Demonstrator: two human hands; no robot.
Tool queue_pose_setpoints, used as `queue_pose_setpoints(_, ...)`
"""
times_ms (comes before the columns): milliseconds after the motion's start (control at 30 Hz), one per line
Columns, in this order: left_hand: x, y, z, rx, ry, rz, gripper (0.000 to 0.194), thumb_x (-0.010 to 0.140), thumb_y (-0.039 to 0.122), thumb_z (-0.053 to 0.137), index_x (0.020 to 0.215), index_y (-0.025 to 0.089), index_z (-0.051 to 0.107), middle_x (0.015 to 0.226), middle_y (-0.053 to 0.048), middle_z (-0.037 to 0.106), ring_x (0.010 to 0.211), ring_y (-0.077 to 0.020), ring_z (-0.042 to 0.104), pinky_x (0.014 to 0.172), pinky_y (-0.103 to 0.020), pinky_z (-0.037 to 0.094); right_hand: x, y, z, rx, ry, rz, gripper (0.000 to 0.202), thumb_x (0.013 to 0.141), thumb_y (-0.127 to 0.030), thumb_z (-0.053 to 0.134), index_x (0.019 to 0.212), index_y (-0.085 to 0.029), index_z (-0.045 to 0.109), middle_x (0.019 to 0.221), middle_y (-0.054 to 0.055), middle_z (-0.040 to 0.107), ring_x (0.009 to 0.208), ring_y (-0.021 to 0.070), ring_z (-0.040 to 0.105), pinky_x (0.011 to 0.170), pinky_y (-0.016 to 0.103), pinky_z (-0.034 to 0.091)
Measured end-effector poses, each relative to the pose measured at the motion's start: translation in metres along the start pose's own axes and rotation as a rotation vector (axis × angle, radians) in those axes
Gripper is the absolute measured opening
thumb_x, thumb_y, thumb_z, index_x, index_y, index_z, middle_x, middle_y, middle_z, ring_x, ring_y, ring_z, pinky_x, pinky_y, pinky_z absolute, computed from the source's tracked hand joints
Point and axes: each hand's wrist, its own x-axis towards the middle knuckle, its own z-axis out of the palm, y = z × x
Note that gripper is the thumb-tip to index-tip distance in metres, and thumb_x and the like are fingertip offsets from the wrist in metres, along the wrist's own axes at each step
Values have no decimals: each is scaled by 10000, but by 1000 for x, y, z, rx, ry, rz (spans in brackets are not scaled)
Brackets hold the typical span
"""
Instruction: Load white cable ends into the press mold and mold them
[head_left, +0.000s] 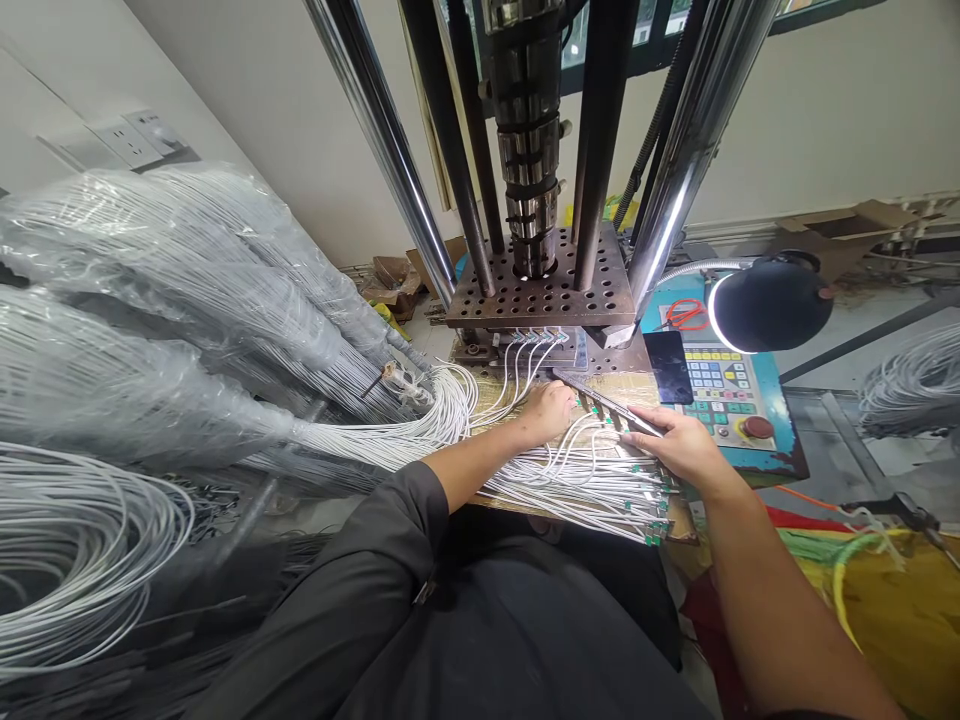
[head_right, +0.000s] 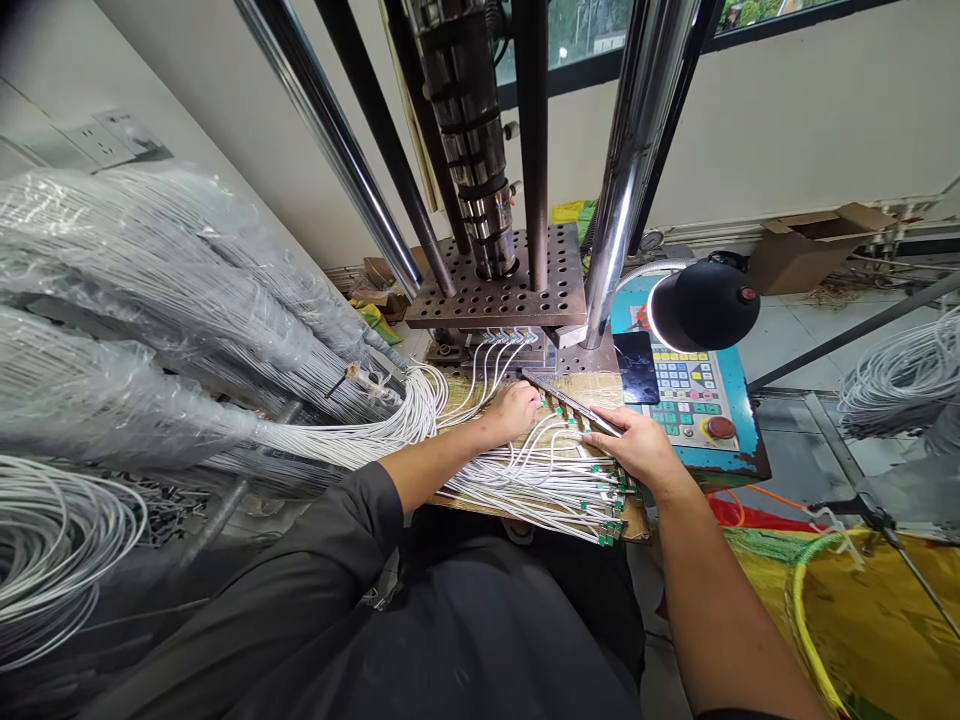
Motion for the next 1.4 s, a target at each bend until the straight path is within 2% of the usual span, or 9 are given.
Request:
queue_pose_setpoints(567, 2, 0, 4, -75, 38, -48, 112, 927, 266, 635, 940, 175, 698, 1052, -73, 694, 994, -208, 645, 941, -328, 500, 2, -3, 0, 48, 23, -11, 574, 655, -469, 829, 1177, -234, 776, 1244, 66, 735, 1201, 336, 662, 1108, 479, 498)
queue_pose_setpoints(733, 2, 4, 10, -67, 70, -56, 134, 950, 229, 583, 944, 164, 700, 1034, -95, 688, 970, -224, 647, 923, -352, 499, 3, -4, 0, 48, -1, -12, 613, 654, -481, 825, 1195, -198, 766, 1232, 79, 741, 1179, 329, 672, 1073, 449, 522)
queue_pose_setpoints(867, 0, 3, -2, -89, 66, -15, 123, 935, 236, 615, 885, 164, 701, 994, -98, 673, 953, -226, 635, 908, -359, 496, 2, -5, -4, -112, 5, -45, 605, 696, -531, 788, 1218, -226, 755, 1222, 73, 745, 1120, 319, 690, 1022, 465, 540)
queue_pose_setpoints(933, -4, -5, -18, -156, 132, 13, 152, 935, 259, 638, 825, 163, 681, 967, -92, 660, 934, -217, 620, 880, -356, 504, 2, -7, -6, -283, 20, -102, 583, 737, -559, 748, 1228, -243, 750, 1211, 79, 741, 1096, 323, 684, 987, 482, 543)
queue_pose_setpoints(1100, -19, -33, -56, -375, 506, -36, 197, 966, 267, 616, 795, 170, 633, 915, -76, 628, 910, -191, 595, 883, -350, 505, 3, -11, -4, -463, 43, -200, 516, 751, -539, 718, 1154, -222, 777, 1072, 108, 703, 1017, 311, 654, 924, 448, 534)
queue_pose_setpoints(1200, -19, -45, -63, -465, 644, -181, 119, 894, 269, 718, 909, 174, 649, 1055, -100, 632, 1085, -224, 589, 1003, -377, 468, 4, -16, -4, -361, 22, -101, 575, 715, -580, 725, 1142, -198, 777, 1030, 92, 658, 883, 252, 650, 840, 397, 548)
queue_pose_setpoints(1267, -11, -50, -63, -637, 639, -403, 303, 825, 278, 801, 1053, 175, 630, 1176, -121, 620, 1150, -238, 591, 1030, -383, 461, 5, -20, -6, -313, -13, -44, 620, 681, -614, 738, 1132, -191, 780, 969, 77, 651, 836, 241, 637, 807, 389, 545)
queue_pose_setpoints(1333, 0, -55, -62, -911, 498, -630, 490, 776, 291, 855, 1163, 183, 576, 1179, -123, 640, 1076, -227, 645, 971, -371, 498, 7, -23, -8, -293, -44, -17, 636, 661, -645, 745, 1110, -197, 786, 919, 66, 656, 815, 243, 631, 789, 391, 540)
queue_pose_setpoints(1400, 10, -62, -62, -1193, 252, -759, 535, 769, 294, 865, 1187, 187, 548, 1090, -105, 683, 932, -211, 696, 865, -354, 538, 8, -25, -9, -289, -66, -17, 631, 659, -673, 746, 1091, -216, 788, 923, 62, 676, 822, 246, 636, 788, 391, 538)
